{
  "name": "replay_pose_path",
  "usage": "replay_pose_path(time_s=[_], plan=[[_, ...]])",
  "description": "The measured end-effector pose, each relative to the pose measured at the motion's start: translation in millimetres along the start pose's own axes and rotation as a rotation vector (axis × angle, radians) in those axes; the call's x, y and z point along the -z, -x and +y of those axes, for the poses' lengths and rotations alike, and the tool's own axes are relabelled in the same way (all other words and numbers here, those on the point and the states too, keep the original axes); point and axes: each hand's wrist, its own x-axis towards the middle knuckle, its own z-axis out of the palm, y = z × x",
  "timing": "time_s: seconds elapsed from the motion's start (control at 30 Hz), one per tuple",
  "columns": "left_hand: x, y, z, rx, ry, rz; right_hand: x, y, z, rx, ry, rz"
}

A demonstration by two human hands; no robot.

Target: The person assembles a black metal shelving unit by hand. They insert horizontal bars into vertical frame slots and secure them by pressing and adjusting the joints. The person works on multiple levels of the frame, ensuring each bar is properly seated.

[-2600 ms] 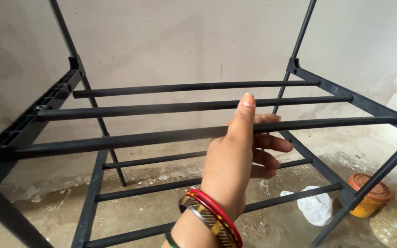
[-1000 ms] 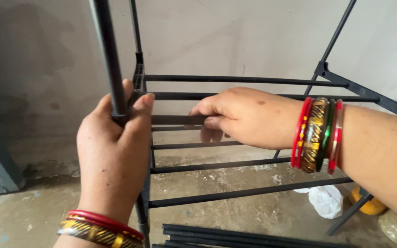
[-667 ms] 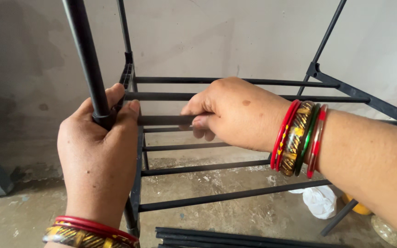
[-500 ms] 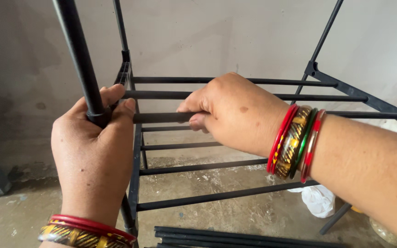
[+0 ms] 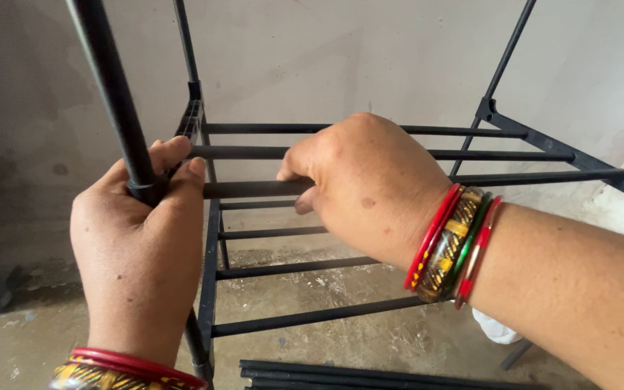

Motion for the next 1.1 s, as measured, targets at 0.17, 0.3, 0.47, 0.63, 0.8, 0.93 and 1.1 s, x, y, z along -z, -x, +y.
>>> replay_pose_path(time_s=[0.17,0.3,0.47,0.63,0.8,0.93,1.1], plan=[[-1.6,-0.5,-0.8,-0.039,0.034,0.001,-1.4,2.1,0.0,0.011,0.053,0.008],[-1.5,0.3,-1.4,0.06,-0.038,0.001,-1.4,1.2,7.9,-0.085,0.081,-0.165],[2.8,0.1,-0.7,0.017,-0.081,-0.001,7.8,7.8,30.6,0.132,-0.038,-0.191],[-7.7,4.9,3.5,0.034,-0.08,0.006,10.7,16.3,44.6,0.022,-0.02,-0.136],[-5.5,4.4,3.4,0.027,-0.094,0.018,10.2,16.5,36.8,-0.134,-0.007,-0.123],[-8.0,4.1,-0.1,0.082,-0.141,0.015,9.6,19.3,33.3,-0.121,0.006,-0.078],[-10.4,6.0,-10.8,-0.231,-0.033,0.061,6.5,24.1,34.9,-0.017,-0.002,0.032]])
